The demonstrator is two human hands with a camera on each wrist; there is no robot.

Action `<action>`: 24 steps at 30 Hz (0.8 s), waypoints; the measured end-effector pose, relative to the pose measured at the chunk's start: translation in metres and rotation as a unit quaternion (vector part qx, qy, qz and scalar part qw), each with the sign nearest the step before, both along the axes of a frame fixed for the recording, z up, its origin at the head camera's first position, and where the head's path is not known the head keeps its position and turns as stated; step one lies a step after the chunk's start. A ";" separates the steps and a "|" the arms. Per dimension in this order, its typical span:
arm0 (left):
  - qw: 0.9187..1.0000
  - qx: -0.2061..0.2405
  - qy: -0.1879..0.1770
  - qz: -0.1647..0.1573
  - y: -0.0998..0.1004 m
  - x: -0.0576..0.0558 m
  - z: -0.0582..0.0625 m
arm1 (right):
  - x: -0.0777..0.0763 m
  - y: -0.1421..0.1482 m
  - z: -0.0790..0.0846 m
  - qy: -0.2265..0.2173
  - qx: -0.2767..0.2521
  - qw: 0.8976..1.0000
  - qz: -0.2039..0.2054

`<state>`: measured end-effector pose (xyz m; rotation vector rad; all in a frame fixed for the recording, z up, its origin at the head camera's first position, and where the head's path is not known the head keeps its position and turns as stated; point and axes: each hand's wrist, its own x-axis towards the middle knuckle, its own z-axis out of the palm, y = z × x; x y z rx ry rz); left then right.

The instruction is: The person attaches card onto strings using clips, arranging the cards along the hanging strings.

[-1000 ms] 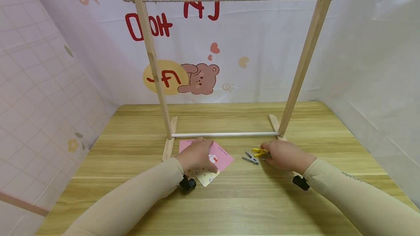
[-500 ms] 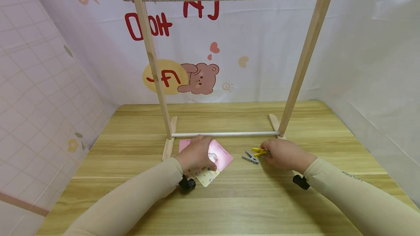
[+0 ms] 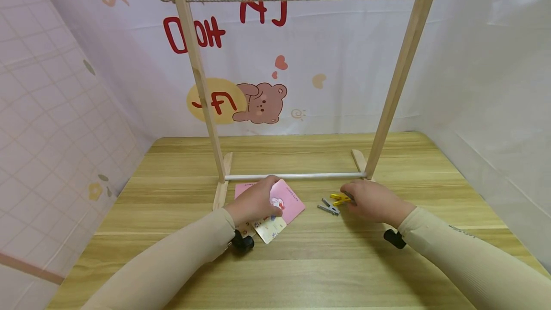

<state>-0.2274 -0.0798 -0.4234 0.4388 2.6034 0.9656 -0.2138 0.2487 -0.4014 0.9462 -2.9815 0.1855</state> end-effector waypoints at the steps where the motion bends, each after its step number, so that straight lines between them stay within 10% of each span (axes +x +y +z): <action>1: 1.000 0.001 0.000 0.003 -0.001 0.000 0.001 | 0.000 0.000 0.000 -0.003 -0.002 1.000 -0.002; 24: 0.989 0.132 0.048 0.053 -0.012 -0.005 0.018 | -0.001 -0.004 0.005 0.002 -0.043 0.999 -0.024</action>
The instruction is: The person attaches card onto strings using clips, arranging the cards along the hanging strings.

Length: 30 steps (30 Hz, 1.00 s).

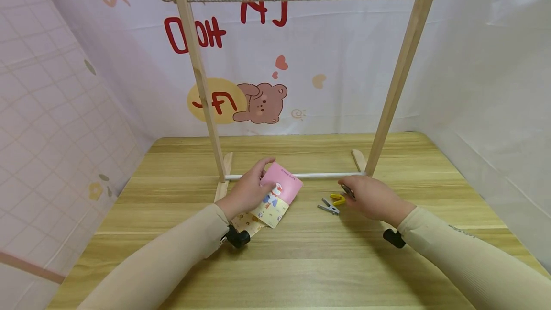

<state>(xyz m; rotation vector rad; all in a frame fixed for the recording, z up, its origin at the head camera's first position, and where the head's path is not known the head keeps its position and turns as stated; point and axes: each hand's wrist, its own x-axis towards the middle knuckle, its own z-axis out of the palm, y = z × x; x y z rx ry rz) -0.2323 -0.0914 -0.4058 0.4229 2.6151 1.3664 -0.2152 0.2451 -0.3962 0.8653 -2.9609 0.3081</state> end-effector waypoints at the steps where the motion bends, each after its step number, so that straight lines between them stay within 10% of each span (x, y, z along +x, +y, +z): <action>1: 1.000 0.001 0.002 0.000 0.000 0.000 0.000 | 0.000 0.000 0.000 0.000 0.000 1.000 0.001; 30: 0.994 0.066 0.060 0.061 -0.008 -0.009 0.017 | 0.002 -0.009 0.011 0.050 -0.063 0.997 0.010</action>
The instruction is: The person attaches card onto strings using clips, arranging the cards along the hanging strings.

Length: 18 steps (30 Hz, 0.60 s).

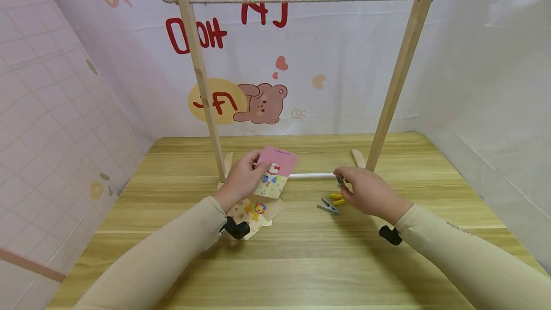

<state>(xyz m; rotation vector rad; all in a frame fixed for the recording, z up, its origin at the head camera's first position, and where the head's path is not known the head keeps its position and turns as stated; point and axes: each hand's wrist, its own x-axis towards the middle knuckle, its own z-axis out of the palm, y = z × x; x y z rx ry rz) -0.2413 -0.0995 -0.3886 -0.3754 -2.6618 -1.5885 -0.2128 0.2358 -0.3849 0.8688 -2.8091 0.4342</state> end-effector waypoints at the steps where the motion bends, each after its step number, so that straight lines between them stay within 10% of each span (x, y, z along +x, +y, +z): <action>1: 1.000 0.006 0.000 0.003 -0.001 -0.001 0.001 | 0.000 -0.001 0.001 0.003 -0.003 1.000 -0.001; 18: 0.996 0.052 0.040 0.053 -0.010 -0.014 0.023 | -0.009 -0.018 0.020 0.064 -0.050 0.997 0.007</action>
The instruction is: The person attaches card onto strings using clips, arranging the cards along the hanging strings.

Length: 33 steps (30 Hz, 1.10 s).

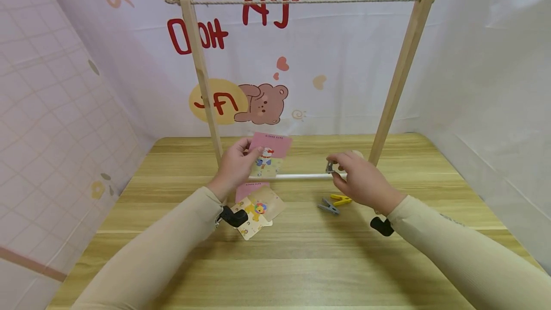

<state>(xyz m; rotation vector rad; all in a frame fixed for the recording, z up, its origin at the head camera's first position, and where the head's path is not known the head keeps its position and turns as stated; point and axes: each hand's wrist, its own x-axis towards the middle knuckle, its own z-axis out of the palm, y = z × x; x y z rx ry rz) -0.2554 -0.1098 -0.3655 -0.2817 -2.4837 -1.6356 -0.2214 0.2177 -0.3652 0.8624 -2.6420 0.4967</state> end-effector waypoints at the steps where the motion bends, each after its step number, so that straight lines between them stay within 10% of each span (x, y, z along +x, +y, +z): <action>1: 1.000 0.002 0.003 0.000 -0.001 -0.001 0.001 | -0.001 -0.002 0.001 0.003 -0.003 1.000 0.000; 33: 0.995 0.057 0.084 -0.011 -0.009 -0.014 0.030 | -0.016 -0.062 0.058 0.067 -0.157 0.983 0.068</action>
